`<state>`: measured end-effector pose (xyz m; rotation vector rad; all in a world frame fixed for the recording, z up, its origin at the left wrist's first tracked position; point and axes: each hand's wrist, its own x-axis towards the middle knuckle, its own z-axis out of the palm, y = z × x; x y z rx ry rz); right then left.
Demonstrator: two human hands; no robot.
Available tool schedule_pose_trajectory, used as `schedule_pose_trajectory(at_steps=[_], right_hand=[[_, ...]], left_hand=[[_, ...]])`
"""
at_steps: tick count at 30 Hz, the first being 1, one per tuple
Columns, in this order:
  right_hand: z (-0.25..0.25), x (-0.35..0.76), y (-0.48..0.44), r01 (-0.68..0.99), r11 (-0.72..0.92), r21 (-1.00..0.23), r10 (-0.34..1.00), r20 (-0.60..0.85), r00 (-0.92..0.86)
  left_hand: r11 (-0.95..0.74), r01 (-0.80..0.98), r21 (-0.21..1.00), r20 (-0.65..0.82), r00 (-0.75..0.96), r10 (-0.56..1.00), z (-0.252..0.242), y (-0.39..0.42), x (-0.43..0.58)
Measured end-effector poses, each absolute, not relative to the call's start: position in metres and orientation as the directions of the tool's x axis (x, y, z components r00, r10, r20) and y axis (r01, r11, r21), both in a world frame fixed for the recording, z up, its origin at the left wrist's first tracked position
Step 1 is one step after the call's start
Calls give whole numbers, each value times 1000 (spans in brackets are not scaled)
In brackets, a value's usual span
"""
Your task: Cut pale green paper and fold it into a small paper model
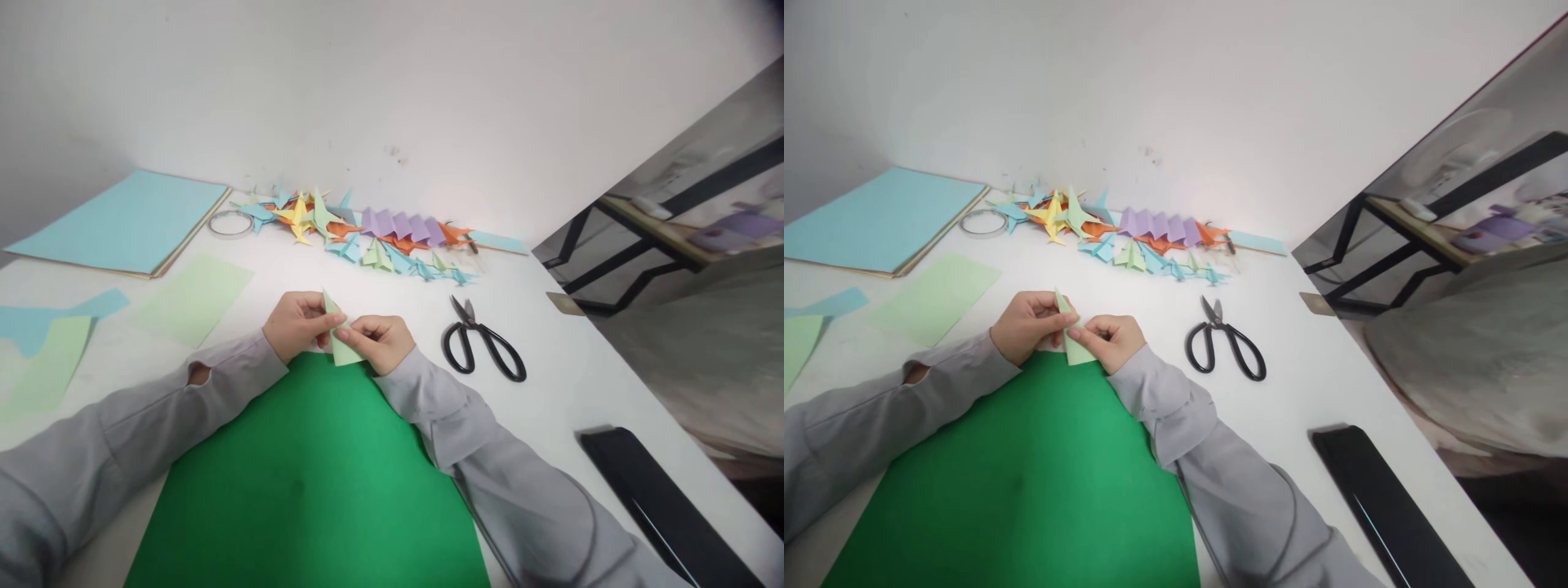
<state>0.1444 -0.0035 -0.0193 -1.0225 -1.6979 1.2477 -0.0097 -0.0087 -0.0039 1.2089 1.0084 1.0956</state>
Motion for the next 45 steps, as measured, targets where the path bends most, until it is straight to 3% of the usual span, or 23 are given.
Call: schedule_pose_trajectory(at_steps=[5, 11, 19, 24, 27, 33, 38, 45], right_hand=[[-17, 147, -3, 127, 204, -971, 913, 142, -383], [-13, 150, -7, 62, 49, -997, 925, 22, -380], [-14, 154, 1, -78, -1, -997, 951, 23, -309], [-14, 151, 2, -104, -108, -989, 964, -78, -255], [-14, 148, -2, -48, -149, -988, 942, -127, -310], [-19, 145, -4, 131, 116, -985, 887, 44, -459], [-20, 146, -2, 144, 184, -972, 903, 109, -416], [-15, 147, -4, 86, 94, -992, 909, 50, -415]], left_hand=[[63, -188, 980, -32, 165, 986, -5, -6, -9], [139, -292, 946, -106, 126, 986, 1, -7, -8], [174, -421, 890, -168, 53, 984, 5, -1, -13], [131, -324, 937, -99, 114, 989, -1, -2, -13], [69, -228, 971, -35, 154, 987, -3, -4, -12], [29, 3, 1000, -29, 228, 973, -2, -9, -11], [-12, 34, 999, 4, 247, 969, -2, -10, -11], [51, -21, 998, -44, 270, 962, 0, -8, -11]])
